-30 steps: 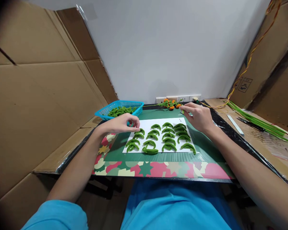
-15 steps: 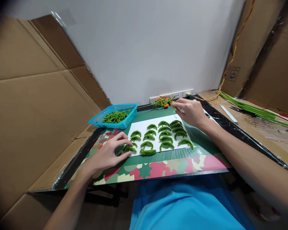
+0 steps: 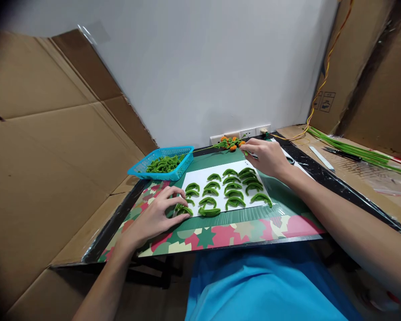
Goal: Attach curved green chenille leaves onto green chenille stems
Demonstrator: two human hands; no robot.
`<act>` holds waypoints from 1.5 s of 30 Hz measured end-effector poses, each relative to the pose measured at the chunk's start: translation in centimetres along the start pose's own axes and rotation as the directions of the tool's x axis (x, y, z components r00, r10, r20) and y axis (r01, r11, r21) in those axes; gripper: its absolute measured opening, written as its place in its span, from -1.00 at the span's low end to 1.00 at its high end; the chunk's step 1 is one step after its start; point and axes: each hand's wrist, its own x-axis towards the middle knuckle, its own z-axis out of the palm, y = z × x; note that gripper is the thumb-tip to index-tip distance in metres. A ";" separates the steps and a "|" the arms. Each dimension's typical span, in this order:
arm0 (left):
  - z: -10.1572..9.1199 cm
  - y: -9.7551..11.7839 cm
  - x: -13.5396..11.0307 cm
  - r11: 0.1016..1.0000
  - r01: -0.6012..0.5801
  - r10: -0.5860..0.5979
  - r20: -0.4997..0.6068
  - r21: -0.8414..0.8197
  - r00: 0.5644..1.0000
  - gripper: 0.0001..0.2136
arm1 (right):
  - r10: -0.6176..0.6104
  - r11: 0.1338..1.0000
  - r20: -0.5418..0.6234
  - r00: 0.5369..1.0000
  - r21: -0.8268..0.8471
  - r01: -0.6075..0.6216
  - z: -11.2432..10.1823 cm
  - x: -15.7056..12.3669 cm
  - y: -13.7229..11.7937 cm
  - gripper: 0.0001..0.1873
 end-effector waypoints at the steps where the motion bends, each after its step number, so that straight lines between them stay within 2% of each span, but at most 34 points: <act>1: 0.0 0.0 0.0 1.000 -0.004 0.004 0.003 -0.001 1.000 -0.83 | 0.002 1.000 -0.002 1.000 -0.003 -0.002 0.0 0.0 0.0 -0.71; 5: -0.1 0.0 -0.1 1.000 0.002 -0.002 -0.008 -0.023 1.000 -0.79 | 0.021 1.000 0.002 1.000 -0.005 -0.021 -0.2 0.1 -0.2 -0.71; 10: -0.9 -0.3 0.2 0.990 0.136 -0.142 -0.182 -0.043 0.973 -0.78 | 0.022 0.998 0.005 1.000 0.052 -0.022 -0.3 0.2 -0.4 -0.67; 11: -1.1 -0.4 0.3 0.986 0.161 -0.166 -0.173 -0.039 0.971 -0.77 | 0.019 0.998 0.007 1.000 0.058 -0.020 -0.3 0.2 -0.4 -0.65; 15: -1.4 -1.3 0.4 0.979 0.186 -0.189 -0.026 -0.086 0.982 -0.72 | 0.007 0.998 0.014 1.000 0.057 -0.008 -0.5 0.3 -0.5 -0.63; 19: -1.0 -2.1 0.3 0.974 0.193 -0.191 0.025 -0.118 0.981 -0.73 | -0.020 0.999 0.024 1.000 0.042 0.019 -0.6 0.3 -0.5 -0.64; 34: -0.4 -2.1 0.9 0.976 0.165 -0.157 0.066 -0.142 0.985 -0.69 | -0.044 0.998 0.067 0.997 0.038 0.041 -0.7 0.2 -0.5 -0.60; 37: -0.8 -2.4 0.9 0.974 0.163 -0.165 0.000 -0.160 0.986 -0.61 | -0.046 0.998 0.072 0.996 0.036 0.043 -0.7 0.3 -0.4 -0.60; 40: -1.4 -2.5 1.3 0.977 0.189 -0.194 -0.056 -0.096 0.979 -0.65 | -0.047 0.998 0.075 0.996 0.038 0.044 -0.7 0.2 -0.4 -0.59; 42: -1.8 -2.5 2.0 0.982 0.174 -0.175 -0.020 -0.068 0.984 -0.68 | -0.042 0.998 0.074 0.996 0.039 0.039 -0.7 0.2 -0.4 -0.59; 45: -1.8 -2.5 3.4 0.995 0.085 -0.082 0.036 -0.060 0.996 -0.71 | -0.034 0.999 0.059 0.998 0.039 0.032 -0.7 0.2 -0.5 -0.60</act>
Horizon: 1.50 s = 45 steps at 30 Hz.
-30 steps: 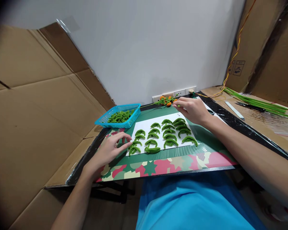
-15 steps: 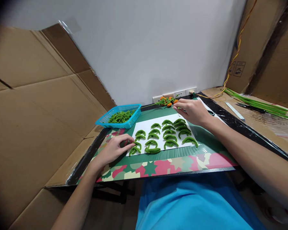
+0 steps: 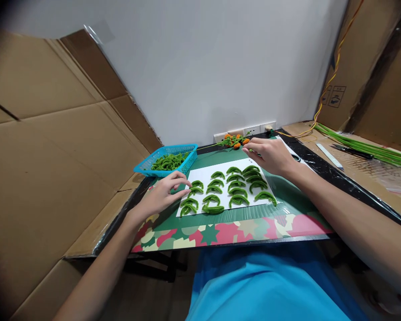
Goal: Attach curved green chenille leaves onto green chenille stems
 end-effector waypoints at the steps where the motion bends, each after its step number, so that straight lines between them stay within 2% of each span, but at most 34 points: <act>1: 0.1 0.0 0.5 1.000 -0.027 0.027 0.017 0.009 1.000 -0.72 | -0.001 1.000 -0.005 1.000 0.001 0.001 0.0 0.0 0.0 -0.60; 6: 0.8 -0.6 2.0 0.998 -0.064 0.064 0.066 -0.002 0.996 -0.74 | -0.013 1.000 -0.010 1.000 -0.007 0.013 -0.1 0.0 0.1 -0.61; 11: 0.9 -1.2 1.8 1.000 -0.017 0.018 0.059 -0.019 0.998 -0.76 | -0.022 1.000 -0.008 1.000 -0.019 0.022 0.0 0.0 0.1 -0.62; 16: 0.9 -1.6 1.4 0.999 -0.041 0.043 0.049 -0.024 0.998 -0.77 | -0.027 1.000 -0.007 1.000 -0.012 0.027 -0.2 0.0 0.0 -0.62; 22: 0.9 -1.2 1.5 0.998 -0.053 0.054 0.051 -0.028 0.997 -0.79 | -0.040 0.999 -0.002 0.999 -0.023 0.040 -0.2 0.0 0.1 -0.63; 26: 0.5 -0.8 1.7 0.994 -0.014 0.020 0.058 -0.106 0.998 -0.74 | -0.054 0.998 -0.014 0.998 -0.018 0.054 -0.1 0.1 0.0 -0.64; 29: 0.2 -1.1 2.2 0.986 -0.007 0.009 0.012 -0.169 1.000 -0.70 | -0.064 0.998 -0.028 0.998 -0.008 0.064 -0.1 0.2 0.0 -0.64; 31: 0.0 -1.5 2.8 0.990 -0.010 0.008 -0.013 -0.141 1.000 -0.71 | -0.070 0.998 -0.035 0.997 -0.003 0.070 -0.2 0.2 0.0 -0.64; 34: -0.1 -2.2 3.8 0.997 -0.021 0.026 0.070 -0.070 0.997 -0.66 | -0.073 0.997 -0.045 0.996 -0.002 0.073 -0.2 0.2 0.0 -0.66; 37: 0.2 -2.6 4.4 0.998 -0.024 0.032 0.164 -0.051 0.986 -0.71 | -0.073 0.997 -0.051 0.996 -0.010 0.073 -0.2 0.1 0.1 -0.65; 45: 0.5 -3.1 3.9 0.990 0.074 -0.050 0.190 -0.123 0.980 -0.70 | -0.059 0.998 -0.025 0.998 -0.008 0.059 -0.1 0.1 0.0 -0.63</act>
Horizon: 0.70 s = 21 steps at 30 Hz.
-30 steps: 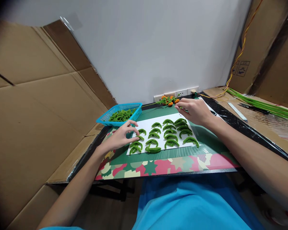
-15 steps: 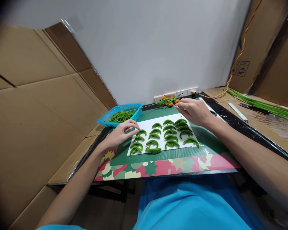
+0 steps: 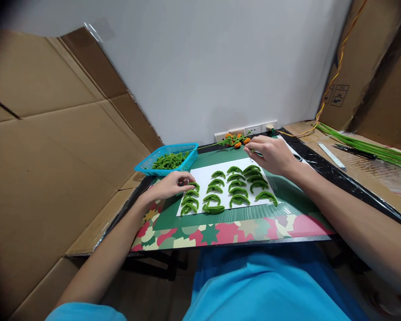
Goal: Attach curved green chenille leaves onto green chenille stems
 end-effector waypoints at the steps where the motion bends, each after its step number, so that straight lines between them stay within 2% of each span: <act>1: -0.1 0.0 -0.1 1.000 0.005 -0.005 0.005 -0.006 1.000 -0.69 | 0.002 1.000 0.004 1.000 0.001 -0.002 0.0 0.0 0.0 -0.63; 10: -0.4 0.6 -1.0 0.999 0.024 -0.023 0.030 -0.044 0.999 -0.55 | -0.003 1.000 0.014 1.000 -0.006 0.003 0.0 -0.1 0.0 -0.62; 21: 0.4 -0.2 -0.6 0.997 0.000 -0.001 -0.014 -0.076 1.000 -0.61 | -0.010 1.000 0.023 1.000 0.008 0.010 0.0 0.0 0.0 -0.61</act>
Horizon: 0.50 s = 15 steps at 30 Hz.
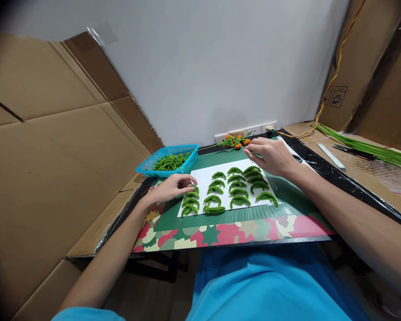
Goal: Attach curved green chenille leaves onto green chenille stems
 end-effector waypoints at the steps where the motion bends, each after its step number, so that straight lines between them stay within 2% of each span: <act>1: 0.0 0.1 0.0 1.000 0.005 -0.005 0.001 0.012 1.000 -0.62 | -0.001 1.000 -0.002 1.000 0.001 0.001 0.0 0.0 0.0 -0.61; 15: 0.0 0.6 0.4 0.997 0.034 -0.035 0.005 0.068 0.999 -0.64 | 0.004 1.000 0.009 1.000 0.007 -0.004 0.0 0.0 0.0 -0.59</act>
